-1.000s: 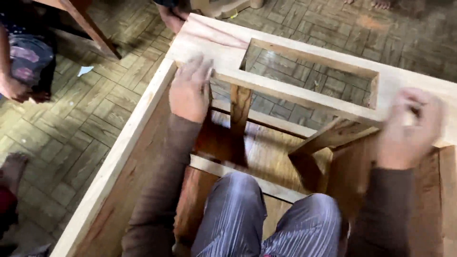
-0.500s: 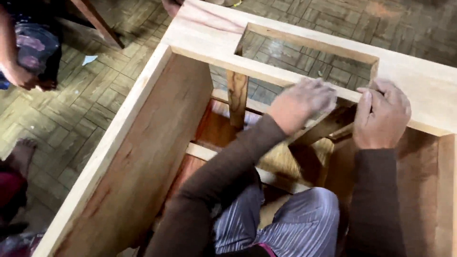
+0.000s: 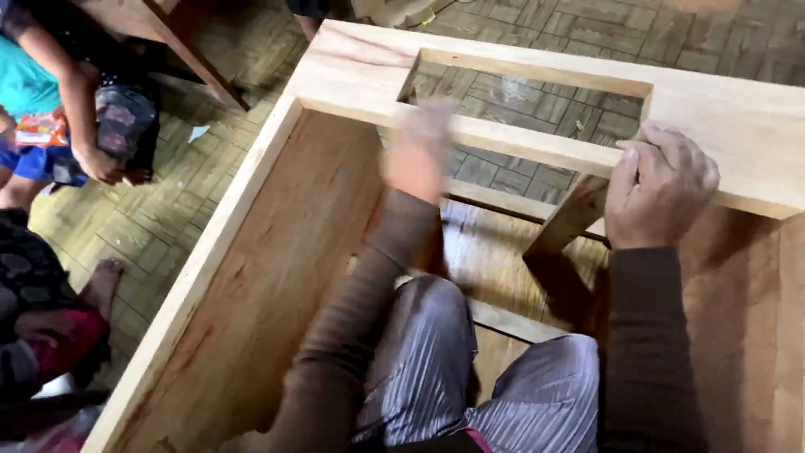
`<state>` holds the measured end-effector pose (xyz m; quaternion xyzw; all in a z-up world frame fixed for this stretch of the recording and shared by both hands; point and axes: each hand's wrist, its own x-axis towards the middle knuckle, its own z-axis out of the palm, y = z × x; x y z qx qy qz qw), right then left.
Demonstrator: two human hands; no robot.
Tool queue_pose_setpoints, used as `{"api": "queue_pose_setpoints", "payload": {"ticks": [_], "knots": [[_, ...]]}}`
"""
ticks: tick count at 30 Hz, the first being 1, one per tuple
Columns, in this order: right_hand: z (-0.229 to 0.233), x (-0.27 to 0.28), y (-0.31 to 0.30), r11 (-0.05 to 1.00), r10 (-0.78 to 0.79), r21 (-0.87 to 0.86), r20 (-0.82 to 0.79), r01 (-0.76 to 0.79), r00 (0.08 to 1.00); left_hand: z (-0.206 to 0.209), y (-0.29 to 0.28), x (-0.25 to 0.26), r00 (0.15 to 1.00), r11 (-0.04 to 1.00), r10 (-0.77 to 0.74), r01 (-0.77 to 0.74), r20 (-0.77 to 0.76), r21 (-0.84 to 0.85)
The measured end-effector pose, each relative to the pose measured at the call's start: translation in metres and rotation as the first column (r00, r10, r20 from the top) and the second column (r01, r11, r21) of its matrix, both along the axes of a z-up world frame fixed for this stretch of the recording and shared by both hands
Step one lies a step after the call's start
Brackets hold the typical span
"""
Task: Sanding the surfaces and edges of a wooden furniture frame using sandpaper to achieve a smooth finish.
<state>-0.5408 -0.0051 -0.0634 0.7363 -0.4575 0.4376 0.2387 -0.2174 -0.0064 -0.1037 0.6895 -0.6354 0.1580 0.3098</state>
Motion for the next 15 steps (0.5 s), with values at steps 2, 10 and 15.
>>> {"api": "queue_pose_setpoints", "payload": {"ticks": [2, 10, 15], "knots": [[0.002, 0.001, 0.001, 1.0, 0.001, 0.025, 0.002, -0.001, 1.0, 0.029, 0.022, -0.08, 0.973, 0.969, -0.232, 0.23, -0.013, -0.094], [0.004, -0.003, 0.004, 0.984, 0.062, 0.164, 0.072, -0.073, 0.996, 0.064, 0.042, -0.046, 0.768, 0.768, -0.64, 0.64, 0.008, 0.01], [-0.031, -0.014, -0.025, 0.998, -0.026, 0.052, 0.035, 0.024, 0.999, 0.039, 0.04, 0.091, 0.997, 0.993, -0.036, 0.043, 0.069, -0.11]]}}
